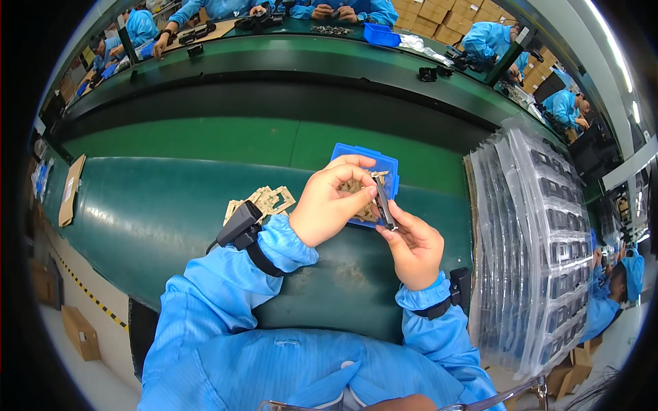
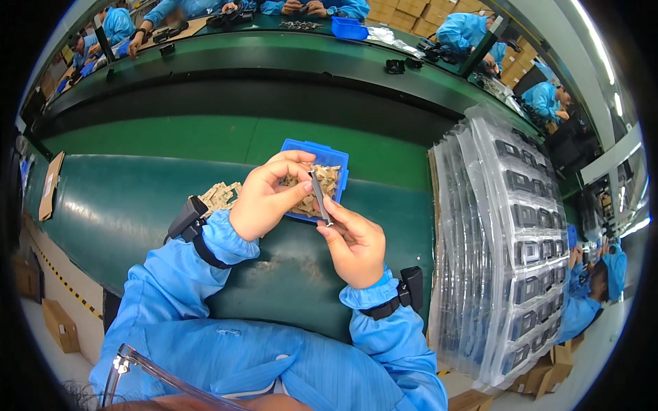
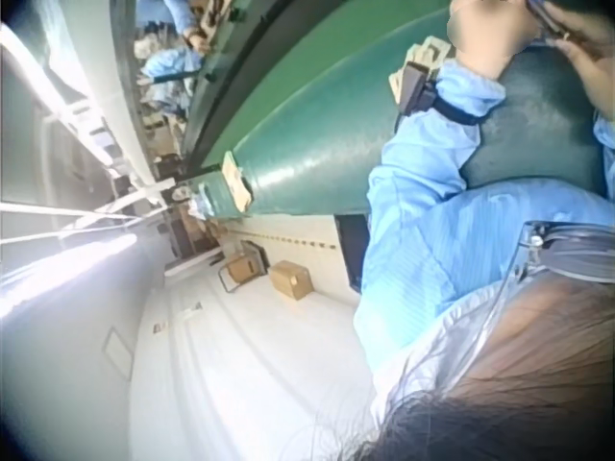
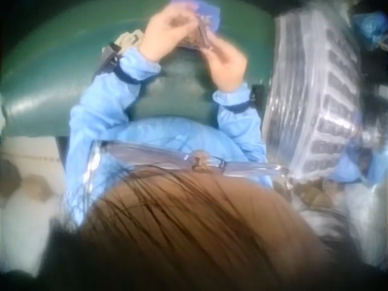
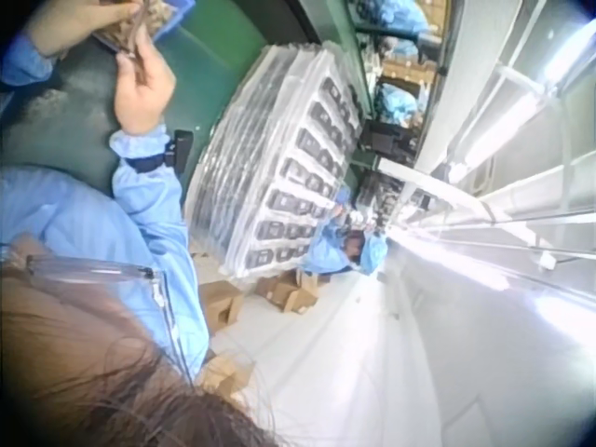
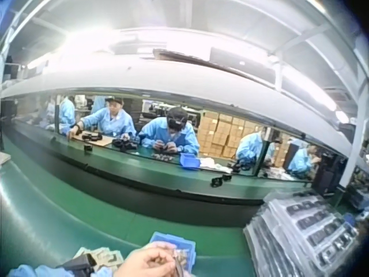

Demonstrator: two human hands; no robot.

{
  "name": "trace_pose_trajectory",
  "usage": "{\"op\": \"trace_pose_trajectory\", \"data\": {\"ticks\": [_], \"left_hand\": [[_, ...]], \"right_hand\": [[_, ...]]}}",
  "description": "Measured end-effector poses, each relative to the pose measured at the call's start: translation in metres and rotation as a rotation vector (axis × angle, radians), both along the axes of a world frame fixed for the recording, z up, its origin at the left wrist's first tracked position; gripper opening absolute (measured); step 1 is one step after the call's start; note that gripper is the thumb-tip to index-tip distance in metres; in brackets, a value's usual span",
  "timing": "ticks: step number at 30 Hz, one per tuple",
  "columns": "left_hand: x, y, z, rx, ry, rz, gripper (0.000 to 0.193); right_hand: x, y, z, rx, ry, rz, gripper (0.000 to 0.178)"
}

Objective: The person is assembling small electronic components on a factory assembly line.

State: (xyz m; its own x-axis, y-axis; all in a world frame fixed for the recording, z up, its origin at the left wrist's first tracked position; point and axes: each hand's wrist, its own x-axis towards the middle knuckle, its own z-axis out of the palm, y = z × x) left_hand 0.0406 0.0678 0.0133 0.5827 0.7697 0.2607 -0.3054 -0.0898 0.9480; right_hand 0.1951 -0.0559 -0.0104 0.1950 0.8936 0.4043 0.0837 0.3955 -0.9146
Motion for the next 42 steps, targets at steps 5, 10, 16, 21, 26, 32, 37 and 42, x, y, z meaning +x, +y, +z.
{"op": "trace_pose_trajectory", "data": {"ticks": [5,10,16,21,26,32,37,42], "left_hand": [[0.003,-0.010,0.009,0.150,0.079,0.025,0.005],[0.003,-0.014,0.002,0.370,0.030,0.052,0.005],[-0.010,0.018,0.002,0.770,0.546,0.412,0.009],[-0.005,0.014,0.006,0.892,0.381,0.386,0.015],[-0.001,-0.008,0.007,-0.134,0.059,-0.273,0.031],[-0.003,-0.011,0.009,-0.071,0.117,-0.215,0.022],[-0.003,-0.011,0.009,-0.038,0.085,-0.202,0.018],[-0.006,-0.008,0.003,0.160,0.081,-0.160,0.014]], "right_hand": [[-0.001,0.001,-0.002,0.028,0.031,0.051,0.047],[-0.006,0.000,0.004,0.031,0.125,-0.036,0.046],[0.006,0.003,0.013,-0.192,0.403,-0.143,0.034],[0.006,-0.001,0.014,-0.200,0.431,-0.041,0.026],[0.003,-0.003,0.013,-0.195,0.337,0.008,0.018],[-0.004,-0.004,0.015,-0.114,0.296,-0.039,0.015],[-0.004,-0.003,0.010,-0.026,0.283,-0.029,0.013],[-0.006,-0.003,0.010,-0.009,0.240,-0.057,0.012]]}}
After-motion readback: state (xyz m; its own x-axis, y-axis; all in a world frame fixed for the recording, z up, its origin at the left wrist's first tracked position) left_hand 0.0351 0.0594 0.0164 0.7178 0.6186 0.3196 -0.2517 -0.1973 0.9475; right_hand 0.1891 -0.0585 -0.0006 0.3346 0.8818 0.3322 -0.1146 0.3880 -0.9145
